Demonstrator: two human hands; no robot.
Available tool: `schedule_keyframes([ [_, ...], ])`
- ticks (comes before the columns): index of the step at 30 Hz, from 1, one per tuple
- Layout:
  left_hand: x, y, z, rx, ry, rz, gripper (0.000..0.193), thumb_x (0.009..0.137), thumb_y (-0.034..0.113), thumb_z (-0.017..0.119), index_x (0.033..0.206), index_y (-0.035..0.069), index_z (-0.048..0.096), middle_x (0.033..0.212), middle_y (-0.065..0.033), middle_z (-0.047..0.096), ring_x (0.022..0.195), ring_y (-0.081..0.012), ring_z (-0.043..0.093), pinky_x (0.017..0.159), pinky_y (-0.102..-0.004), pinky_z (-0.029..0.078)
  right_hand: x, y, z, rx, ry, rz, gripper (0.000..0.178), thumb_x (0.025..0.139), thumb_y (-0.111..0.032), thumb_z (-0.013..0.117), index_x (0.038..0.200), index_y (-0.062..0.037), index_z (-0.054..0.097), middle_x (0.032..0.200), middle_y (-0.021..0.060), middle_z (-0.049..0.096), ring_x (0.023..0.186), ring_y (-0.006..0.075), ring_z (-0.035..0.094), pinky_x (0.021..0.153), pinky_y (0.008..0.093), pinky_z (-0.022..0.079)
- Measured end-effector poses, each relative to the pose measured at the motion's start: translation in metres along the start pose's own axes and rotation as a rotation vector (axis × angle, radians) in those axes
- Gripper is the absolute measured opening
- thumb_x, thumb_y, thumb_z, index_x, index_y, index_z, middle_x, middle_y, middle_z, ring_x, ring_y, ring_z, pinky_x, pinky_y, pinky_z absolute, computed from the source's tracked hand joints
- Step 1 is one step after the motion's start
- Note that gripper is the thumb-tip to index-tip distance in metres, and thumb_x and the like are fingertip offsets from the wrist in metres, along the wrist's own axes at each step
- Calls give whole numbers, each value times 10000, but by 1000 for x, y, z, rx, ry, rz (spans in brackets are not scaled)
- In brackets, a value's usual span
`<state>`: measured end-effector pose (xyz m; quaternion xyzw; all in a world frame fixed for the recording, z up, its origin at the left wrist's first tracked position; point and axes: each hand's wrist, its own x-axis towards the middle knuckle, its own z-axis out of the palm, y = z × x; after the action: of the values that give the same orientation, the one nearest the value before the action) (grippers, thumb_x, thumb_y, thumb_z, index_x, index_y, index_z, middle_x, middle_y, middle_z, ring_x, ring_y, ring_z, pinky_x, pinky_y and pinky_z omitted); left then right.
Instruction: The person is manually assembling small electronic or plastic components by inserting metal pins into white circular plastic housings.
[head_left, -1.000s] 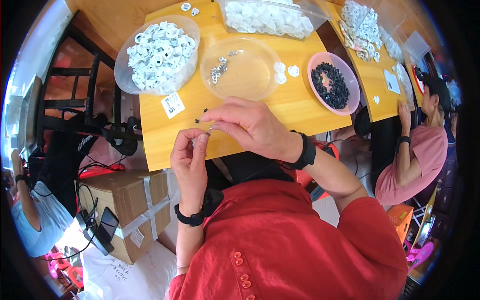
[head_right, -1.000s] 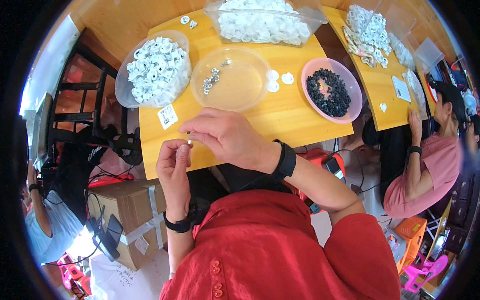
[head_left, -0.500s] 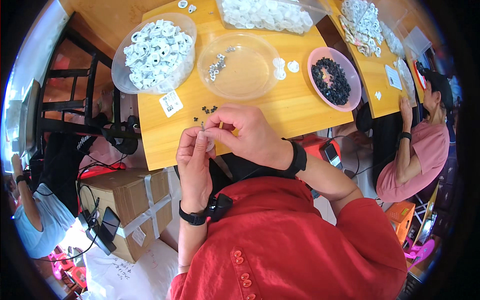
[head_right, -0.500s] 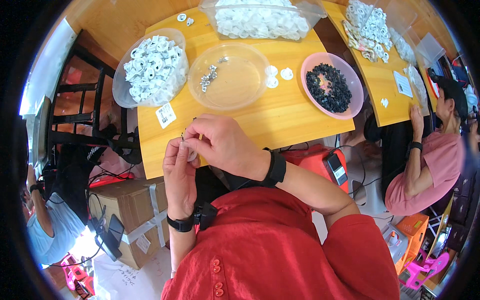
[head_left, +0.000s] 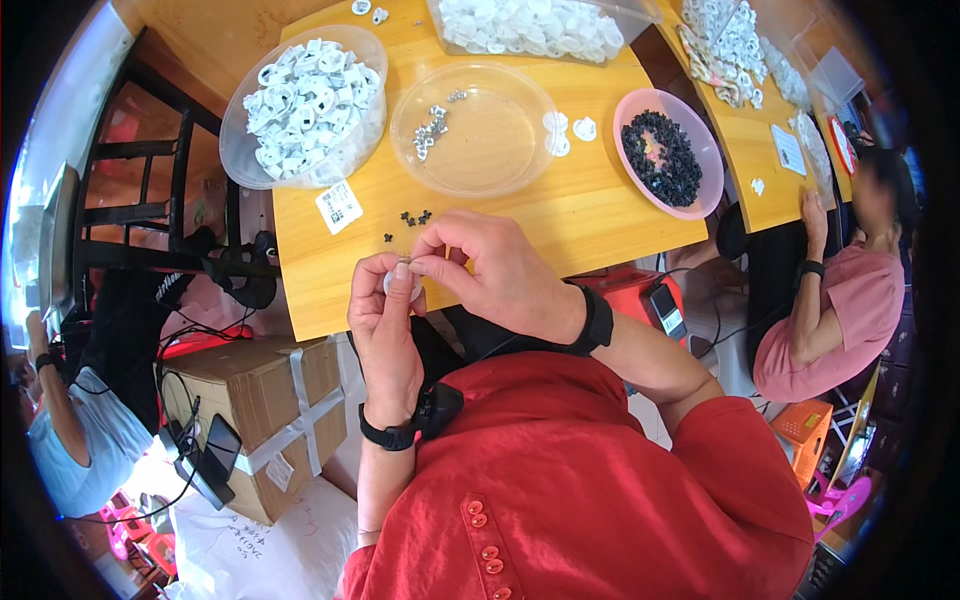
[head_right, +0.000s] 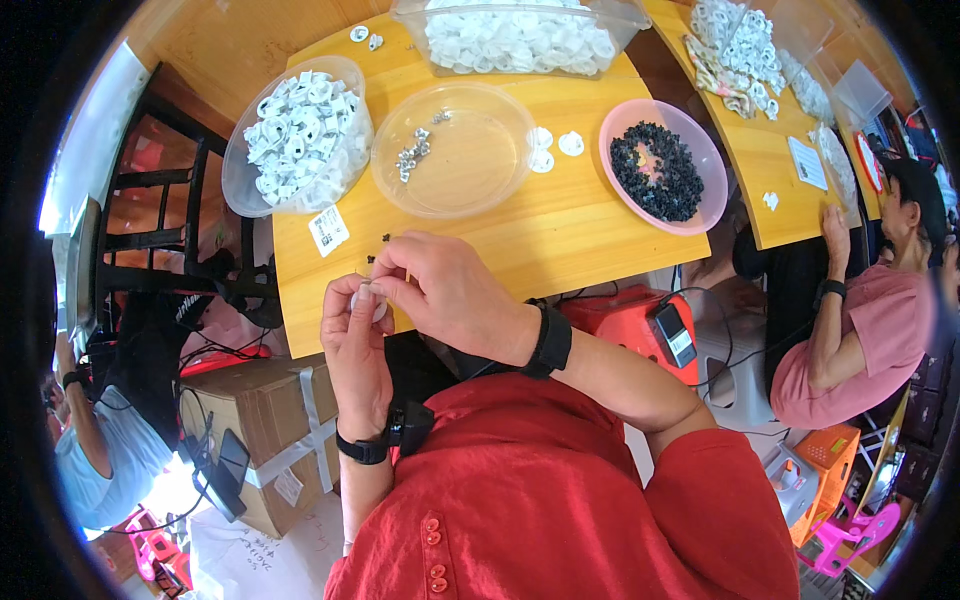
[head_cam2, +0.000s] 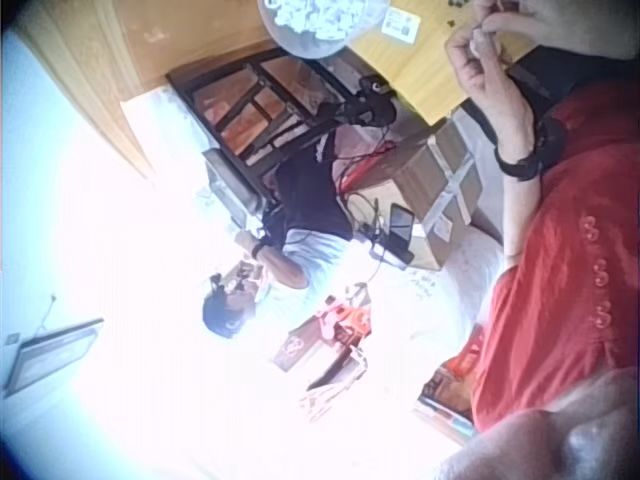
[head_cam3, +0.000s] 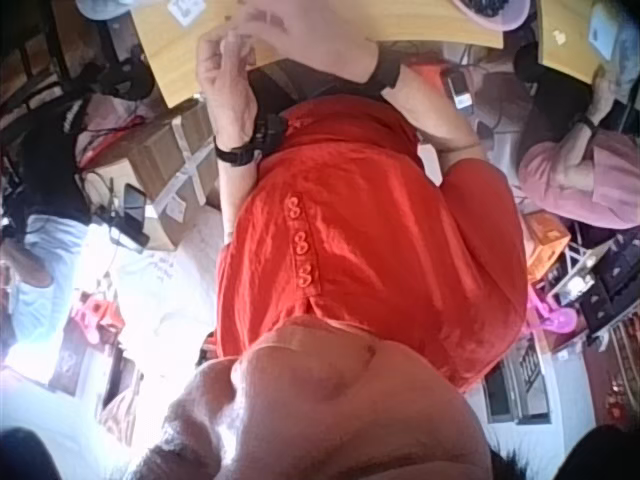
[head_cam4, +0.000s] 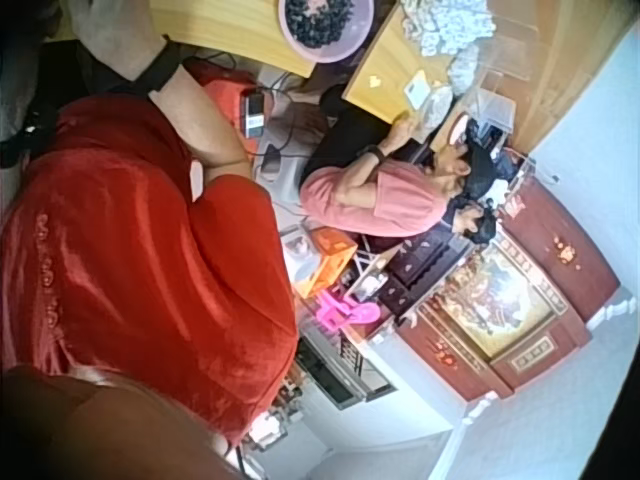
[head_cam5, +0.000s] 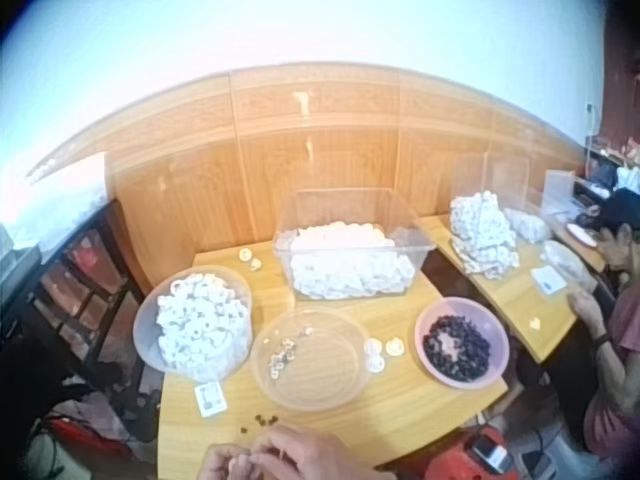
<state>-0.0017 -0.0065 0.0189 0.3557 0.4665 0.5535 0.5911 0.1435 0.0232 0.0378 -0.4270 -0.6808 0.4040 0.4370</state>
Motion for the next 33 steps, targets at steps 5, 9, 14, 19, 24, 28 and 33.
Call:
schedule_keyframes([
  [5,1,-2,-3,-69,-53,-29,55,936,120,544,975,82,555,811,28,541,701,-45,463,618,-192,374,-1,0,1,9,34,-8,109,820,-86,604,824,14,561,733,153,574,663,302,592,595,365,464],
  [9,2,-2,-2,-104,-44,-69,61,936,131,541,970,82,556,826,22,558,712,-54,476,628,-202,382,-3,4,3,53,59,13,103,830,-81,598,831,17,568,722,140,578,634,261,594,576,340,462],
  [14,4,0,-2,-192,-31,-139,94,952,160,513,967,80,560,854,12,573,722,-65,494,626,-213,391,-8,14,9,253,73,162,112,853,-85,598,857,26,588,696,76,598,579,110,552,536,264,441],
  [19,7,1,-9,-142,-45,-124,138,958,181,503,982,63,570,895,-1,583,740,-69,508,625,-218,400,-7,16,8,443,40,287,145,853,-112,622,861,32,608,668,20,590,588,37,509,515,222,418],
  [24,6,2,-4,-188,3,-155,129,951,163,521,982,56,585,873,-6,590,706,-66,491,623,-205,396,-8,15,5,283,27,249,134,843,-107,625,837,27,611,646,27,584,578,46,517,511,227,417],
  [28,6,-4,-8,-144,-24,-134,112,939,142,538,1003,57,573,880,1,582,730,-68,497,641,-213,400,-8,8,5,179,42,204,101,823,-91,625,818,7,600,664,77,589,567,135,567,518,270,434],
  [33,8,-4,-8,-176,-24,-123,82,913,104,582,983,68,602,864,16,598,698,-46,497,617,-189,401,-8,12,9,-54,142,-38,91,811,-82,622,801,-4,577,719,127,581,622,261,608,543,329,459],
])
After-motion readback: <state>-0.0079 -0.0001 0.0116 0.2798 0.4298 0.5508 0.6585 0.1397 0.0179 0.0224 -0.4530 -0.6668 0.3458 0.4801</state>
